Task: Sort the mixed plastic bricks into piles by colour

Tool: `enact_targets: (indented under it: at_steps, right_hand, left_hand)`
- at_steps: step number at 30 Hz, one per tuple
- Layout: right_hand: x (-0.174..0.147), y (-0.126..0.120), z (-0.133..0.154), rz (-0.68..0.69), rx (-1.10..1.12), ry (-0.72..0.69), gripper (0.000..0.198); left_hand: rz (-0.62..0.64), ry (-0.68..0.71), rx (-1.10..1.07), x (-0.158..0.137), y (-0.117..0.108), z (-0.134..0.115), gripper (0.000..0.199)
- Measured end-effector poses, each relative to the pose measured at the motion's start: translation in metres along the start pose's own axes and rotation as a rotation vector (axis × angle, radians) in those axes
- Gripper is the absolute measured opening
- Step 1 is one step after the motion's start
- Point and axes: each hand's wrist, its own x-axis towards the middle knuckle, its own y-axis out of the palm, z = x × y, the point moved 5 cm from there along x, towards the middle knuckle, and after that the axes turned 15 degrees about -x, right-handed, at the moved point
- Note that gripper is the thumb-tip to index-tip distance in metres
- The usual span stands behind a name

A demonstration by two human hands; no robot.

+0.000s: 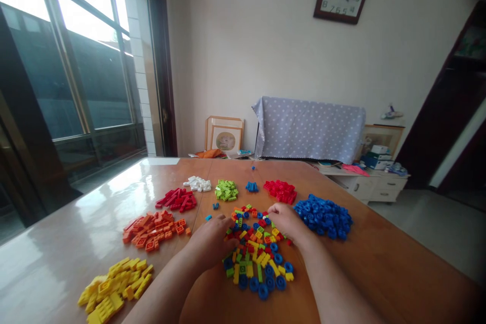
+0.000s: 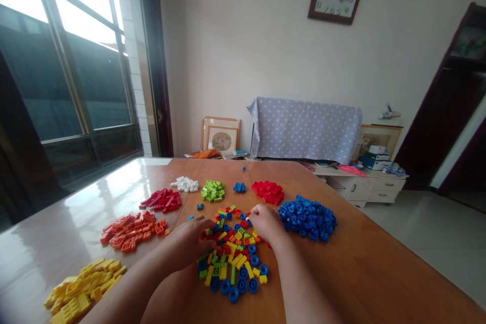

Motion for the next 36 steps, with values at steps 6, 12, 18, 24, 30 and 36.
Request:
enact_targets:
  at_steps: [6, 12, 18, 24, 30, 36]
  right_hand:
    - [0.002, 0.009, 0.004, 0.013, 0.123, -0.036, 0.025]
    - [-0.002, 0.006, 0.009, -0.002, 0.074, -0.084, 0.023]
    - [-0.009, 0.003, 0.020, 0.046, 0.032, -0.128, 0.023]
    - [-0.027, 0.005, 0.047, 0.107, 0.063, -0.258, 0.020]
    - [-0.045, 0.009, 0.073, 0.123, 0.019, -0.353, 0.019]
    - [-0.046, 0.010, 0.074, 0.131, -0.009, -0.360, 0.018]
  left_hand:
    - [0.005, 0.021, -0.016, 0.004, 0.004, 0.005, 0.023]
    - [-0.006, -0.003, -0.002, 0.006, 0.002, 0.005, 0.015]
    - [-0.031, 0.034, 0.000, 0.007, 0.002, 0.007, 0.021]
    - [-0.064, 0.074, -0.034, 0.007, 0.003, 0.007, 0.028]
    - [-0.043, 0.108, -0.010, 0.006, 0.004, 0.003, 0.020]
    - [-0.052, 0.065, 0.022, 0.008, 0.004, 0.006, 0.017]
